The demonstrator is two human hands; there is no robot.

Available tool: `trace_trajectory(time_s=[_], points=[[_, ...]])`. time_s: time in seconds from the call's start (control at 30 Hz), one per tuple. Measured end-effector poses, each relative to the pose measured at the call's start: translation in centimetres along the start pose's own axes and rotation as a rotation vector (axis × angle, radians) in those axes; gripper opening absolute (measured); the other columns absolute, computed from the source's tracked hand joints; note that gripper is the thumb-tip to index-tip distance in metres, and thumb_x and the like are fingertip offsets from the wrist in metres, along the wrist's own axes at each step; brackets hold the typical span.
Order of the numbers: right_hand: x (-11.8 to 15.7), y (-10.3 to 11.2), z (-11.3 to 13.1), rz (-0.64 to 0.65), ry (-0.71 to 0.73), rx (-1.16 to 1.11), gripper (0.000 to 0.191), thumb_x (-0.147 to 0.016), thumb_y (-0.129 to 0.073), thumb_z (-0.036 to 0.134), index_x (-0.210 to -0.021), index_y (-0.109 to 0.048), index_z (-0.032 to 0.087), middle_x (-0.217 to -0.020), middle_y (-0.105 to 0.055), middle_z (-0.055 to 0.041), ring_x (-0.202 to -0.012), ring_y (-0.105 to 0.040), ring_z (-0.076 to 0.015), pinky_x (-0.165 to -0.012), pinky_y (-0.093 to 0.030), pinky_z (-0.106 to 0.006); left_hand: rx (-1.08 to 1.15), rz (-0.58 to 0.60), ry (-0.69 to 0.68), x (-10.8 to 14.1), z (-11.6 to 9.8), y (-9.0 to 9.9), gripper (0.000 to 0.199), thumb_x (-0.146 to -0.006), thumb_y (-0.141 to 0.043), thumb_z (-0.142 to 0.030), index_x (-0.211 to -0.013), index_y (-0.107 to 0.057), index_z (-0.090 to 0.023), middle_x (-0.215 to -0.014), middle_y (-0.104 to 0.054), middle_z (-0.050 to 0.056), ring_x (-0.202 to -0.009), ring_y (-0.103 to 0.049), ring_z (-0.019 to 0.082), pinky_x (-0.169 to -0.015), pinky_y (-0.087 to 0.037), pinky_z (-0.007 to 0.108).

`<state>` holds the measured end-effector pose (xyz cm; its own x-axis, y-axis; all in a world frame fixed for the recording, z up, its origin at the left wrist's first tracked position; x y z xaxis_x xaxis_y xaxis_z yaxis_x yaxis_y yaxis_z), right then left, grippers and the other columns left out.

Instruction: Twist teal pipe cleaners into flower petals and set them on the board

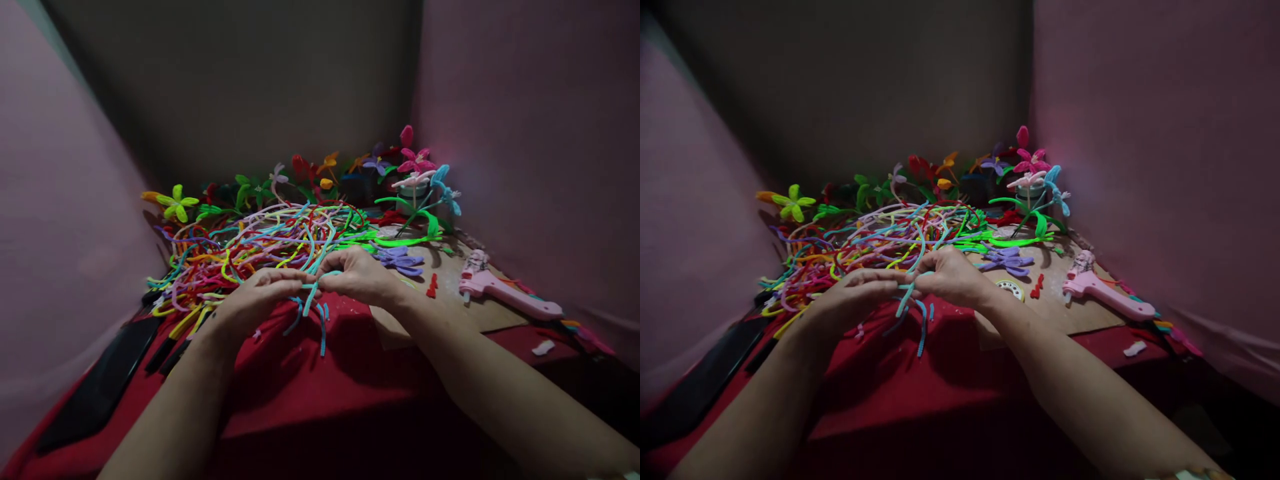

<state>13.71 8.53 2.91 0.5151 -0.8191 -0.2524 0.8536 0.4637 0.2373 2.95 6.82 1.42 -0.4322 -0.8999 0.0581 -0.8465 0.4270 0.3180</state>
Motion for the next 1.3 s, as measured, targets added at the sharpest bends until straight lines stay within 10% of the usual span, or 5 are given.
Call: trace_trajectory(time_s=[0.23,0.5,0.93,1.07,1.3], points=[[-0.1,0.1,0.1,-0.071,0.042,0.22,0.012,-0.061,-0.052,0.014,-0.061,-0.064,0.013,-0.057,-0.058,0.0013,-0.055,-0.049,-0.008,-0.051,-0.035,-0.018,-0.29,0.087,-0.005,-0.4,-0.1,-2.2,0.031,-0.082,-0.046,-0.034,-0.067,-0.062,-0.012,-0.066,-0.065,0.006,-0.062,-0.058,0.014,-0.066,-0.044,0.026],[0.1,-0.5,-6.3,-0.121,-0.528,-0.509,0.007,-0.058,-0.051,0.014,-0.051,-0.049,0.014,-0.042,-0.048,0.0035,-0.034,-0.035,-0.004,-0.033,-0.021,-0.017,-1.467,-0.478,-0.467,0.9,-3.8,-4.3,0.028,-0.086,-0.037,-0.022,-0.083,-0.062,-0.011,-0.07,-0.061,0.011,-0.071,-0.054,0.022,-0.072,-0.038,0.039],[-0.3,-0.1,-1.1,-0.001,-0.098,-0.2,0.003,-0.061,-0.056,0.014,-0.062,-0.058,0.012,-0.048,-0.053,0.0038,-0.037,-0.036,-0.0027,-0.037,-0.026,-0.016,0.42,0.15,0.197,-0.6,3.1,-1.9,0.032,-0.077,-0.053,-0.04,-0.083,-0.063,-0.01,-0.053,-0.056,0.002,-0.039,-0.045,0.008,-0.041,-0.035,0.021],[-0.4,-0.3,-1.6,-0.001,-0.128,-0.176,0.002,-0.06,-0.056,0.012,-0.059,-0.058,0.012,-0.041,-0.048,0.0052,-0.035,-0.035,-0.0029,-0.035,-0.025,-0.016,0.029,0.131,0.097,-0.2,1.9,-2.2,0.029,-0.08,-0.049,-0.038,-0.084,-0.062,-0.012,-0.052,-0.056,0.002,-0.04,-0.047,0.008,-0.043,-0.034,0.021],[0.5,-1.5,-6.6,-0.062,-0.605,-0.717,0.01,-0.061,-0.046,0.007,-0.054,-0.044,0.014,-0.042,-0.045,0.0039,-0.032,-0.032,-0.0021,-0.031,-0.017,-0.013,-1.117,-0.436,-0.408,0.7,-2.8,-2.0,0.027,-0.084,-0.038,-0.022,-0.087,-0.063,-0.014,-0.071,-0.062,0.01,-0.071,-0.056,0.019,-0.07,-0.039,0.032]])
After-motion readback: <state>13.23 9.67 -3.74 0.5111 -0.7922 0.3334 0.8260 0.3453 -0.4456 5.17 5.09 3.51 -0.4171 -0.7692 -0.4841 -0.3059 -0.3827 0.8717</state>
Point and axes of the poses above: each hand's wrist, its own x-axis away from the middle knuckle, its own y-axis out of the back of the hand, z = x × y, the point moved 9 cm from there along -x, towards the middle knuckle
